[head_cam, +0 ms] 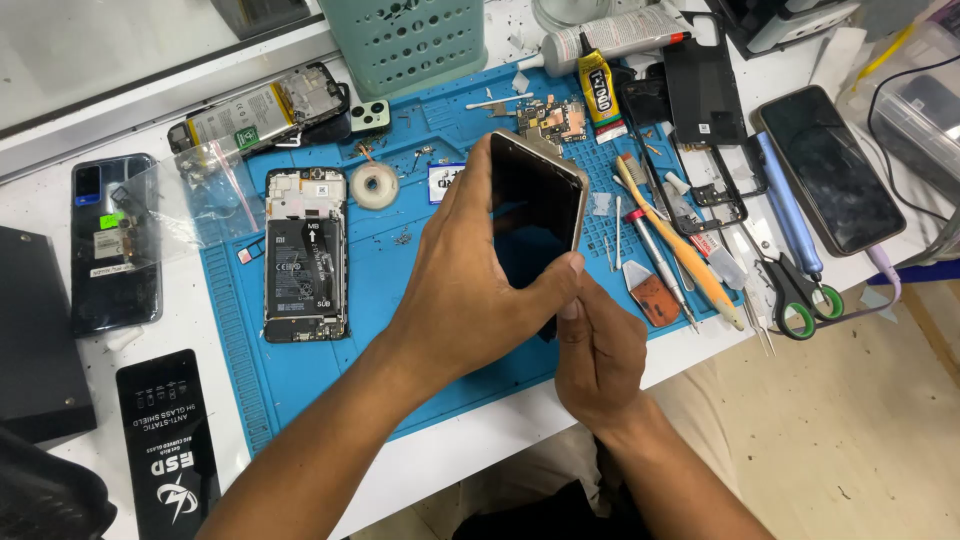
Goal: Testing the functionality of a smartphone screen and charging port at a repair station
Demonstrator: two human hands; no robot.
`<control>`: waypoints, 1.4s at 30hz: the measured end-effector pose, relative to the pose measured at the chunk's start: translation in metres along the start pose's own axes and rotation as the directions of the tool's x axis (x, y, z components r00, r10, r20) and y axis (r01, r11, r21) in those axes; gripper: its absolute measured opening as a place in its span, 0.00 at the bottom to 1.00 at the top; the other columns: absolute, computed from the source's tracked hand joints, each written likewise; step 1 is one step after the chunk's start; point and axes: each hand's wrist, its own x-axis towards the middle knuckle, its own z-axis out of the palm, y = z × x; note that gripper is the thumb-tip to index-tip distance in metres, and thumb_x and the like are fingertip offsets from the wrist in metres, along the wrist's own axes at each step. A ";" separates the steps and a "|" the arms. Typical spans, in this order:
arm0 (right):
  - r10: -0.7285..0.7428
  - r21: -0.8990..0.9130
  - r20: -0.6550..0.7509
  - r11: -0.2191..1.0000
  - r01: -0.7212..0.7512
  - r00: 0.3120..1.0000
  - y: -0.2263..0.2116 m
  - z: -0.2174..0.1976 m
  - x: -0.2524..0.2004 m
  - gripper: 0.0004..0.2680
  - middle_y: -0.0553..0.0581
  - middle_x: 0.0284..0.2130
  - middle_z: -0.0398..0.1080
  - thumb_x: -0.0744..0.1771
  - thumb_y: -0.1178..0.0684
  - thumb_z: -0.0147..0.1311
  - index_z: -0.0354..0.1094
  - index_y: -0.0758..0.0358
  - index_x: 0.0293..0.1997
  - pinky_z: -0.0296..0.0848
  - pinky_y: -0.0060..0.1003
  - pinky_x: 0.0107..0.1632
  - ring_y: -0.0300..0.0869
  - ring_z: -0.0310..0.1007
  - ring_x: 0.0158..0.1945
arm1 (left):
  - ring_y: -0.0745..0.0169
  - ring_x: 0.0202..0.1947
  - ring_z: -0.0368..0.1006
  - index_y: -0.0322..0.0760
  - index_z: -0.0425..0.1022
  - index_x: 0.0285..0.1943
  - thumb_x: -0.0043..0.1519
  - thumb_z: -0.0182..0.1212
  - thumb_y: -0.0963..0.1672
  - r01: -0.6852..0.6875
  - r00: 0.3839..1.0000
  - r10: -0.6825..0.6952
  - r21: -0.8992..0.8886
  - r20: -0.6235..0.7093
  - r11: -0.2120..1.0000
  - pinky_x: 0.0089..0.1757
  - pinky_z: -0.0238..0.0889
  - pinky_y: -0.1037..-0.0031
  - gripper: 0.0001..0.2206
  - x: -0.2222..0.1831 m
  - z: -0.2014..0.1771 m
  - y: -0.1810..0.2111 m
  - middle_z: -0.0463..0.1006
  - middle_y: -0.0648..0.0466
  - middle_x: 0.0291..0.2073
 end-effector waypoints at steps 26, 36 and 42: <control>0.158 0.054 0.086 0.985 -0.163 0.984 -0.015 -0.016 -0.030 0.05 0.49 0.23 0.59 0.70 0.57 0.48 0.66 0.65 0.37 0.55 0.32 0.28 0.37 0.53 0.23 | 0.43 0.74 0.54 0.30 0.42 0.79 0.52 0.69 0.46 -0.195 0.911 0.121 0.155 0.395 0.968 0.64 0.52 0.62 0.48 -0.003 -0.005 -0.004 0.56 0.38 0.74; 0.416 0.097 0.288 0.883 -0.458 0.863 -0.020 -0.022 -0.032 0.07 0.47 0.27 0.78 0.67 0.51 0.52 0.76 0.59 0.37 0.68 0.31 0.31 0.35 0.75 0.29 | 0.39 0.70 0.58 0.29 0.42 0.79 0.50 0.72 0.47 -0.339 0.845 0.167 0.268 0.508 0.902 0.62 0.56 0.59 0.50 -0.016 -0.014 -0.018 0.60 0.35 0.71; 0.451 0.359 0.459 0.693 -0.625 0.765 -0.027 -0.023 -0.023 0.05 0.46 0.26 0.65 0.68 0.54 0.53 0.68 0.58 0.32 0.61 0.33 0.34 0.34 0.62 0.31 | 0.36 0.65 0.63 0.25 0.49 0.76 0.47 0.71 0.47 -0.450 0.834 0.266 0.318 0.483 0.835 0.61 0.59 0.56 0.48 -0.030 -0.021 -0.024 0.65 0.34 0.66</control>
